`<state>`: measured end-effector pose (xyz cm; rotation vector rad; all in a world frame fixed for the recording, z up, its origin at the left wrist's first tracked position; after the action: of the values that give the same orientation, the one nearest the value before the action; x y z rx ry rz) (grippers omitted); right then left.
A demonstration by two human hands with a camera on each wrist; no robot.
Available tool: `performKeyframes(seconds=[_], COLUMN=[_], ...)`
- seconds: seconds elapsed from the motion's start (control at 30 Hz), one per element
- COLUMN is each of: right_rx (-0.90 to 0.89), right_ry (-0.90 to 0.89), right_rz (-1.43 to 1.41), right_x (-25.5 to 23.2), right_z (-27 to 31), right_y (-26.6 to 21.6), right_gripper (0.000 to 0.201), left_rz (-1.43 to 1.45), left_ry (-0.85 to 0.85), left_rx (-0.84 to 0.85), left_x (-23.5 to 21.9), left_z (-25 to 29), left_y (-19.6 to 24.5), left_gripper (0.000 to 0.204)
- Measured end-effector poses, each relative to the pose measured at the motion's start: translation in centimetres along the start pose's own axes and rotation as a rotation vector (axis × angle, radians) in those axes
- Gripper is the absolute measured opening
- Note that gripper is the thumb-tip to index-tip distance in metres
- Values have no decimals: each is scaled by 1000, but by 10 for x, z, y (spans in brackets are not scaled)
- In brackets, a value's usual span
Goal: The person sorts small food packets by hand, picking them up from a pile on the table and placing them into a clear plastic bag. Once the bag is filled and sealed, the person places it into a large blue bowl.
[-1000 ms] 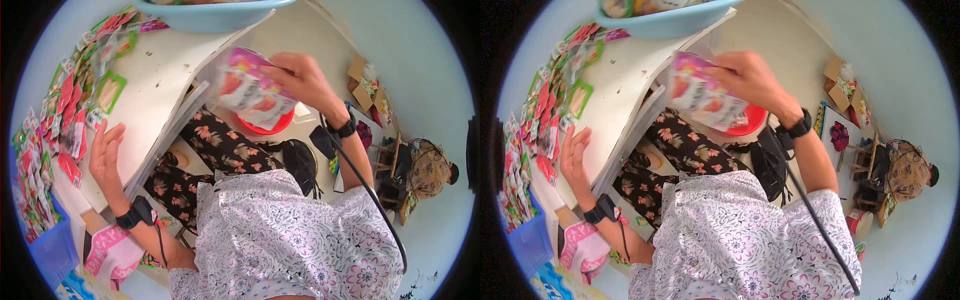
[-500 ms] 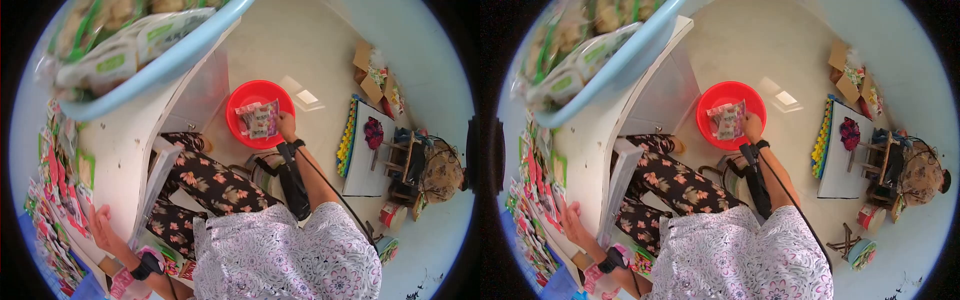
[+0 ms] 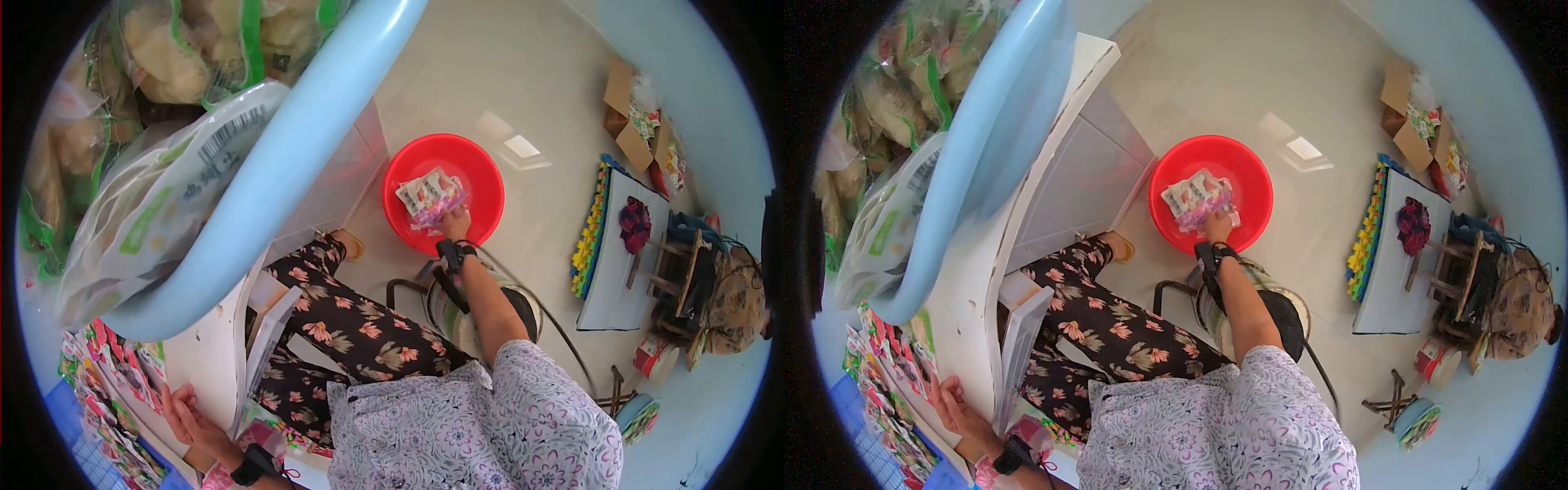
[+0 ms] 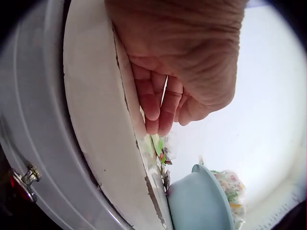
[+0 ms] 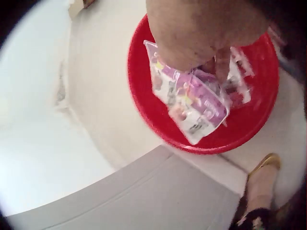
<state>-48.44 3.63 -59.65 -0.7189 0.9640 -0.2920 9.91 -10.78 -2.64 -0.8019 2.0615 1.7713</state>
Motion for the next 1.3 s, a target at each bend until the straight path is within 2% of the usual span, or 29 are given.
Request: performKeyframes(seconds=[0.03, 0.1, 0.17, 0.27, 0.33, 0.43, 0.53, 0.6, 0.63, 0.67, 0.7, 0.73, 0.87, 0.9, 1.0, 1.13, 1.17, 1.27, 1.3], right_rx=[-13, 22, 30, -106, -346, -512, -808, -790, -1009, -881, -1032, -1027, -802, -814, -1038, -1439, -1453, -1483, -1418], right_ry=[-63, -29, -173, -559, -705, -643, -670, -735, -659, -719, -675, -715, -901, -933, -979, -836, -813, -686, -712], right_rz=[161, 148, 149, 175, 223, 312, 67, 65, -1, -180, -178, -216, -462, -457, -499, -407, -437, -274, -283], right_x=[17, 47, 56, 34, 25, -5, -45, -74, -81, -88, -108, -131, -162, -169, -172, -143, -131, -106, -89], right_z=[-2, 22, 37, 57, 62, 79, 119, 156, 167, 179, 204, 233, 295, 316, 378, 429, 435, 446, 439], right_y=[14, 39, 37, -19, -66, -143, -230, -286, -300, -310, -339, -369, -412, -429, -482, -534, -541, -554, -548], right_gripper=[26, 17, 14, 15, 16, 14, 14, 18, 17, 15, 13, 14, 16, 16, 16, 18, 17, 15, 15], left_rz=[5, -44, -44, -10, -49, -96, 0, 121, 172, 203, 251, 287, 346, 398, 550, 692, 704, 715, 710], left_ry=[1, 7, -2, -19, 3, 18, 2, -18, -40, -70, -68, -90, -103, -103, -92, -48, -40, -32, -33], left_rx=[2, 6, 7, 27, 40, 24, 30, -31, -15, 8, -19, 14, 91, 99, 117, 126, 115, 92, 93], left_x=[-1, -2, -2, -1, -1, 0, 0, 9, 13, 14, 16, 18, 22, 22, 20, 13, 12, 7, 5], left_z=[-1, -1, 1, -1, -2, -3, -4, -2, -2, -2, -2, -2, 0, 1, 3, 6, 9, 20, 23], left_y=[-1, 0, -1, -2, 2, 1, -7, 4, 8, 9, 8, 14, 11, 10, 7, 2, 0, -4, -4], left_gripper=[45, 45, 45, 45, 45, 46, 47, 42, 38, 36, 36, 35, 29, 28, 25, 23, 23, 23, 23])
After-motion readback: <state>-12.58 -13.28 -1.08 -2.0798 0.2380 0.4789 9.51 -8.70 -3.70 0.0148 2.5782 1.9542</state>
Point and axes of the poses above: each hand's wrist, its own z-axis away from the middle knuckle, its own x-axis out of the palm, y = z × x, the point moved 7 cm from there along -z, towards the middle knuckle, and after that the axes turned 2 degrees about -z, right-handed, at the moved point
